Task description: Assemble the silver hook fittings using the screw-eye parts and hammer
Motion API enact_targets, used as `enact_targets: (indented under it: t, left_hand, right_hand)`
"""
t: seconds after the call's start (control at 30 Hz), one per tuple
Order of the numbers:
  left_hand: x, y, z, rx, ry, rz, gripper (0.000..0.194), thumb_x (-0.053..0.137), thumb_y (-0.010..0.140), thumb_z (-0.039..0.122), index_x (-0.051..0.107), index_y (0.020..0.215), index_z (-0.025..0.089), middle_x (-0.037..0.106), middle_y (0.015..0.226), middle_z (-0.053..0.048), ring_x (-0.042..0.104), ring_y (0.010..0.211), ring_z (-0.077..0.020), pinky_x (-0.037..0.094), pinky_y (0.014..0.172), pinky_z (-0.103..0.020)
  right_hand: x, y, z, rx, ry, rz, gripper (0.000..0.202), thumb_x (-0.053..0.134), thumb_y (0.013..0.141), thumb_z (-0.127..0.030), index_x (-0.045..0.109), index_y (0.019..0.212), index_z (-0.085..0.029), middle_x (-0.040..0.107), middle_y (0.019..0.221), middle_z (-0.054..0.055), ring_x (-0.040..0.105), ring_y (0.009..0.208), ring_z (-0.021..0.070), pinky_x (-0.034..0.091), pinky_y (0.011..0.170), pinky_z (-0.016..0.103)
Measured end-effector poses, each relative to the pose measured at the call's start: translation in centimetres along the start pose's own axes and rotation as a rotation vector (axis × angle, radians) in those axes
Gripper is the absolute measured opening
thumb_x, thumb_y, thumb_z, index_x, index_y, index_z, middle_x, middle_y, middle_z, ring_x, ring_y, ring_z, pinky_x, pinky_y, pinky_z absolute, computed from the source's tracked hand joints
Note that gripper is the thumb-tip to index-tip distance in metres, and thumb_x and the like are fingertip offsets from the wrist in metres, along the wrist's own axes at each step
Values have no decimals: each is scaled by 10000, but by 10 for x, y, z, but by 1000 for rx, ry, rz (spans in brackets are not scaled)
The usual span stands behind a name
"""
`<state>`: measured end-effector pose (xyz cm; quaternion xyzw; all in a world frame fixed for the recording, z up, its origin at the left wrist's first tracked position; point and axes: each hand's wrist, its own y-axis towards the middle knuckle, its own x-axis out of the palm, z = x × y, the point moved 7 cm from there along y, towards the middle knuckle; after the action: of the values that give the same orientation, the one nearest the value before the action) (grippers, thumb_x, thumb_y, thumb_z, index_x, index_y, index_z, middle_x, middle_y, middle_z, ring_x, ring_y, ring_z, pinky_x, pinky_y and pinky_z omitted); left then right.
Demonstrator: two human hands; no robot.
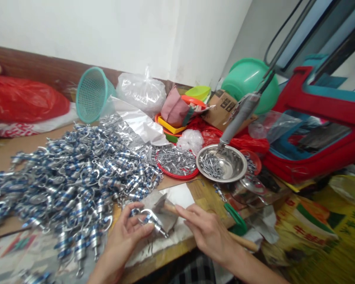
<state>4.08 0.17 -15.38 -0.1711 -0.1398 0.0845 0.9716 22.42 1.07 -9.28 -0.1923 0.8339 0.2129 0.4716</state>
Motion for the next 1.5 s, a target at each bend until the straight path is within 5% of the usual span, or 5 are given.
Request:
enact_targets:
  t: [0.37,0.63,1.03,1.33,1.5]
  left_hand:
    - [3,4,33,278,502,76,287,684,529,511,715,563,228,672,957,-74,571,966,-306,447,821,-353]
    - [-1,4,32,150,443,137,280,673,573,475,730,716,242,744,837,-48,614,909,-325,414,881,-435]
    - [6,-8,32,198,412,170,452,718,568,295,653,1015,261,752,811,12,680,794,-243,503,810,-360]
    - [13,-14,43,335,463,132,147,697,575,274,733,704,334,750,795,17,682,762,-248,508,790,-369]
    - [7,-12,35,227,391,84,126,683,600,323,742,704,286,751,801,-10,661,814,-266,487,827,-380]
  right_hand:
    - [-5,85,85,311,-153,12,248,430,875,-234,648,979,-177,629,958,80,563,926,170,413,815,279]
    - [-12,145,116,453,-195,-25,244,517,846,-278,541,1045,-140,562,1060,65,561,928,182,468,791,383]
    - [10,57,-19,82,770,201,64,649,679,-174,698,717,-158,665,699,23,608,678,135,479,634,233]
    - [11,44,-21,123,1001,196,78,651,704,-251,677,700,-178,581,737,14,559,727,123,464,667,231]
    - [-9,29,-36,-173,611,339,238,632,737,-202,601,971,-173,610,878,56,582,831,146,493,719,253]
